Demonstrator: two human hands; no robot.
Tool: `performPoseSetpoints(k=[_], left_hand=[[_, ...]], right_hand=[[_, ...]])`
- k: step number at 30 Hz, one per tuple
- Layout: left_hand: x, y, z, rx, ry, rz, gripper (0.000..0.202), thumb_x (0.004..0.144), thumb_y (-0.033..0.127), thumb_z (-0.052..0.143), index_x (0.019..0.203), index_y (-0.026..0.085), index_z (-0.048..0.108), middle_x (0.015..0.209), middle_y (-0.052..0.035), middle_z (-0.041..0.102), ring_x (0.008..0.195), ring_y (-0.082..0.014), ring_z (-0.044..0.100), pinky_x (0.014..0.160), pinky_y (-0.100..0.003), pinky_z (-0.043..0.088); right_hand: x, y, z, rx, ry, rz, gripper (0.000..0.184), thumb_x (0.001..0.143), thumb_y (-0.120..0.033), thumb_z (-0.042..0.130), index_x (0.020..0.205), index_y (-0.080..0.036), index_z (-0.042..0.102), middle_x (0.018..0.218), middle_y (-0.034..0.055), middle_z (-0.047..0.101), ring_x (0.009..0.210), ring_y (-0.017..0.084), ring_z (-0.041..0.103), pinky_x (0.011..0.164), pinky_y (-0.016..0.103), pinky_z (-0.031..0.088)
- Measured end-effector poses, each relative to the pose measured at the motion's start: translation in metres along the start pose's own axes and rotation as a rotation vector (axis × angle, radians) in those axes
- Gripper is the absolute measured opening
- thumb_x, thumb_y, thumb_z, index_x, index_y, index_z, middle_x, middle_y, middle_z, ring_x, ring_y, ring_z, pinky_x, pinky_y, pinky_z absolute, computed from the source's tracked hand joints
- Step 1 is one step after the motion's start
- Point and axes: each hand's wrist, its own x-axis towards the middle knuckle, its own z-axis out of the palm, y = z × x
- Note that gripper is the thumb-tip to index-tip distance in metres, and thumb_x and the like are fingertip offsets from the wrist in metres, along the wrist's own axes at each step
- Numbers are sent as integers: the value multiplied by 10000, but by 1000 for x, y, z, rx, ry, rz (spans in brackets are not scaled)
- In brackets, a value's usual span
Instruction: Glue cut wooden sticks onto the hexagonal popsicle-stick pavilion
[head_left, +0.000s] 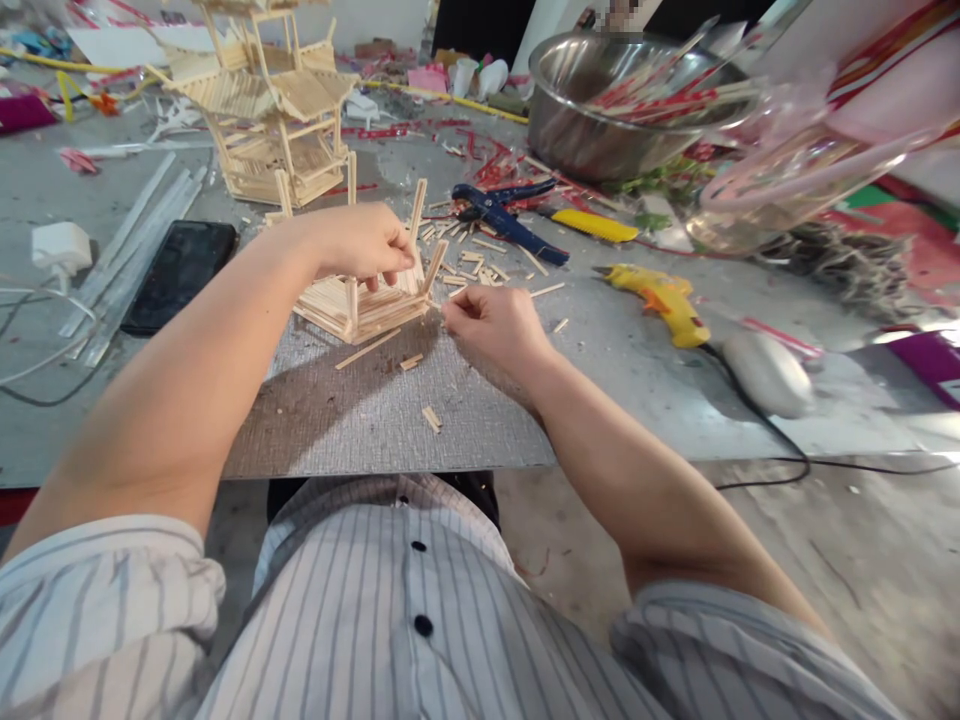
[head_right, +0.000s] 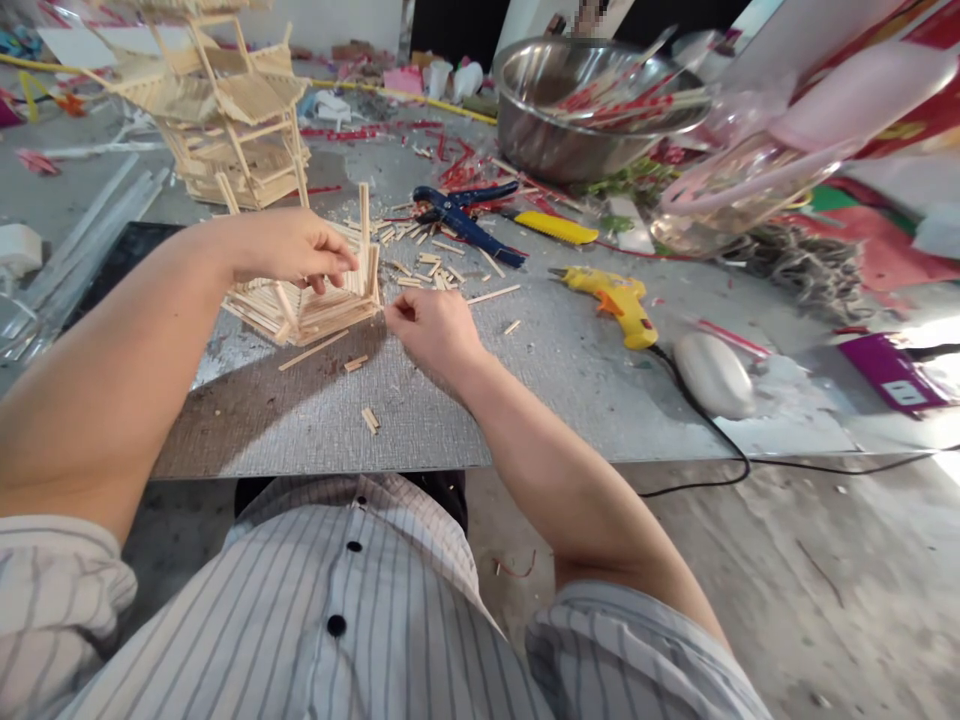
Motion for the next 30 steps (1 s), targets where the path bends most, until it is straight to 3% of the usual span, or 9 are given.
performPoseSetpoints(k=[11,19,24,30], left_hand=[[-9,6,-4,-97,-101,-132,395,805,401,614,1119,174,689,1079,-45,719,964,-196,604,898,-342,427],[-7,-1,-4,-41,-117,-22,386,823,464,599,1035,161,710,852,-21,751,980,-175,595,879,-268,424],[-11,7,-6,22,-138,-81,311,860,335,540,1021,138,719,989,-58,754,931,-169,616,869,-292,442],[-10,5,-8,49,-163,-68,337,868,401,544,1021,166,730,970,-35,756,958,-177,600,928,-295,412]], right_hand=[[2,0,2,-8,-1,-3,188,801,-282,563,677,-182,663,646,40,663,623,163,583,628,298,375],[0,-3,4,-34,74,-37,175,805,-259,549,671,-188,635,675,46,656,611,149,555,615,286,352],[0,-4,5,-39,93,-56,194,812,-270,509,675,-189,620,674,43,647,610,144,544,610,282,345],[0,-4,7,-19,116,-71,203,808,-287,494,657,-191,591,648,32,618,595,131,512,605,272,345]])
